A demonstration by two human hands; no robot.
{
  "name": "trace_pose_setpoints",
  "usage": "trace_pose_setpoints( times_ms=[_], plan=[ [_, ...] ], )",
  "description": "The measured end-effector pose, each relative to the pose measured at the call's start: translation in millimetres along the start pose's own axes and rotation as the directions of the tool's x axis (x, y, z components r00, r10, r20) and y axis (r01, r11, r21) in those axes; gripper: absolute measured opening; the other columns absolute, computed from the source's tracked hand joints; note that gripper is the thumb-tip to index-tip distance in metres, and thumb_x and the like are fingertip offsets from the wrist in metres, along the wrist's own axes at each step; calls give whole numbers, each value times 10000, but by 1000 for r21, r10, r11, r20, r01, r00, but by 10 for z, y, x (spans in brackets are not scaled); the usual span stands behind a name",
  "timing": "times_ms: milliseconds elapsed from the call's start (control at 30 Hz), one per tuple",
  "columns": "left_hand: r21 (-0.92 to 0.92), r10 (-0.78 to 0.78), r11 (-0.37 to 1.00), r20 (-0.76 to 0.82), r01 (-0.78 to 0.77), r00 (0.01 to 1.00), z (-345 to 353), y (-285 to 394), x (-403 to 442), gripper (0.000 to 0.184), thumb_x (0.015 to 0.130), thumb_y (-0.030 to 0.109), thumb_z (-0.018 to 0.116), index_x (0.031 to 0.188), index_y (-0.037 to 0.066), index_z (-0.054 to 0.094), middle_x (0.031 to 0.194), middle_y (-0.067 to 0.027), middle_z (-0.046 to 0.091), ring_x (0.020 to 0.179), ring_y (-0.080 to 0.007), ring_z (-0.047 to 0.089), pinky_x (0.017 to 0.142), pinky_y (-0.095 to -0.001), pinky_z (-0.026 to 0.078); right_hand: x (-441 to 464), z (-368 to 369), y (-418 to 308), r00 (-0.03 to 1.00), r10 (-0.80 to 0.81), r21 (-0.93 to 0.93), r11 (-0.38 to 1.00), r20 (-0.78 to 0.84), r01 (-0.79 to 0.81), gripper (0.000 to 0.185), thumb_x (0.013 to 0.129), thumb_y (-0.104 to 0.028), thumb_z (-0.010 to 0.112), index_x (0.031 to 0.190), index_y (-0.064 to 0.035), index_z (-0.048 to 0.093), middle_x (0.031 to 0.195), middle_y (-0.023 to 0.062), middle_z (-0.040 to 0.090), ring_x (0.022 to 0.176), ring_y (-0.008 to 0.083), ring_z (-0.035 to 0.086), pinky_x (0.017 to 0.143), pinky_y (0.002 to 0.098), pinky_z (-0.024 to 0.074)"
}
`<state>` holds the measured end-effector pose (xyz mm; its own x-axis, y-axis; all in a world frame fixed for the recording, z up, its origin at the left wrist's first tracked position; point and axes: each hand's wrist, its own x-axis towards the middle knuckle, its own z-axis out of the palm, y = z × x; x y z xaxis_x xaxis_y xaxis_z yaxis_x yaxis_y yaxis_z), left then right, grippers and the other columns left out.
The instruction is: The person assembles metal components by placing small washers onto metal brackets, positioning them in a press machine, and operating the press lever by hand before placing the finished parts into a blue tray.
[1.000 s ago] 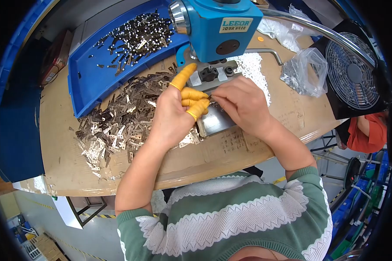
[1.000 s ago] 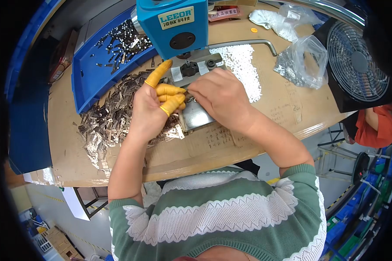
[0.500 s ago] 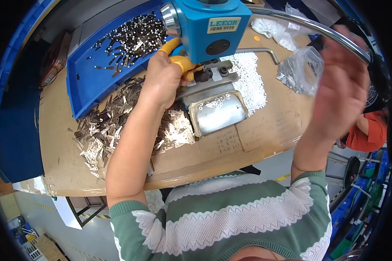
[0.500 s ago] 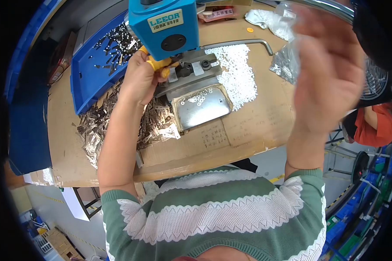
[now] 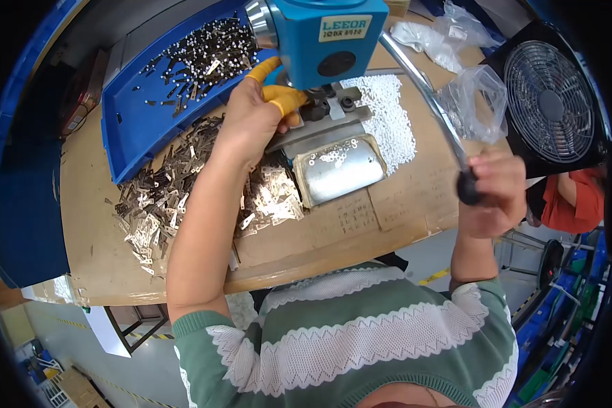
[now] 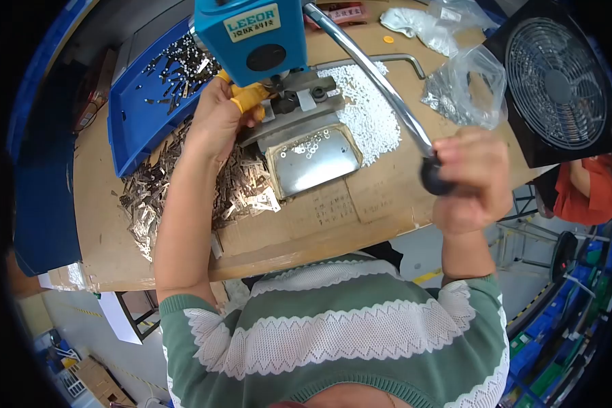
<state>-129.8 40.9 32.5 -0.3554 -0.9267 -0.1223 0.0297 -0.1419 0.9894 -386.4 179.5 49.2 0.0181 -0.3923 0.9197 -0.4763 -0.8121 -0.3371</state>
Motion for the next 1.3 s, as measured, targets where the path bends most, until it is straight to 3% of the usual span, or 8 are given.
trace_pose_setpoints(
  times_ms=[67,133,267,433,600,767,1133,1300],
  plan=[
    [140,81,987,-1,-80,997,-70,93,3,616,771,-71,539,1334,-60,290,874,-149,633,590,-121,566,499,-214,443,82,220,-82,952,302,89,951,-45,-297,356,822,-366,614,837,-11,589,841,126,588,739,229,563,690,330,449],
    [253,232,946,-87,-204,969,-239,81,39,601,788,-43,569,1334,-34,316,923,-147,635,656,-134,599,562,-221,484,-15,355,-53,841,460,-33,882,286,-471,366,731,-334,701,905,-26,611,937,134,582,837,226,560,749,323,436],
    [827,738,480,-201,-293,644,-551,4,-11,563,779,94,659,1267,-31,408,1021,-197,617,943,-284,605,795,-381,478,-219,698,-1,783,184,-322,947,594,22,382,606,-267,754,905,-65,631,1004,108,588,893,244,560,762,331,423],
    [954,250,285,17,-90,968,-576,-115,-457,502,694,84,714,1165,24,551,966,-197,640,933,-312,612,808,-375,467,-405,605,82,792,-22,-294,922,610,253,272,626,-191,712,856,-67,638,907,66,632,820,237,575,709,338,431],
    [982,220,156,73,-109,973,-412,-196,-396,465,669,18,664,1125,5,571,761,-207,606,744,-334,609,681,-423,457,-307,626,100,756,189,-165,980,626,-109,121,709,-126,675,785,-56,612,862,58,633,813,233,573,672,344,428],
    [930,258,339,51,-140,965,-459,-273,-406,478,693,30,649,1160,11,549,807,-184,621,771,-319,610,697,-385,465,50,1040,340,530,663,43,602,529,-797,114,874,-121,538,890,-8,554,779,67,627,707,148,586,641,284,471],
    [799,113,601,-103,14,988,-545,-259,-362,426,762,-20,566,1186,15,542,788,-48,578,663,-114,536,645,-253,454,354,1228,540,318,736,-2,398,597,-918,198,869,-136,539,946,46,557,752,98,621,610,101,579,536,218,493],
    [232,109,971,-191,-63,976,-626,-272,-330,443,730,-64,535,1171,-20,543,797,7,565,655,-54,498,603,-187,415,435,1197,688,99,707,4,135,700,-991,187,839,-148,593,915,20,566,722,89,612,570,107,581,504,218,493]
  ],
)
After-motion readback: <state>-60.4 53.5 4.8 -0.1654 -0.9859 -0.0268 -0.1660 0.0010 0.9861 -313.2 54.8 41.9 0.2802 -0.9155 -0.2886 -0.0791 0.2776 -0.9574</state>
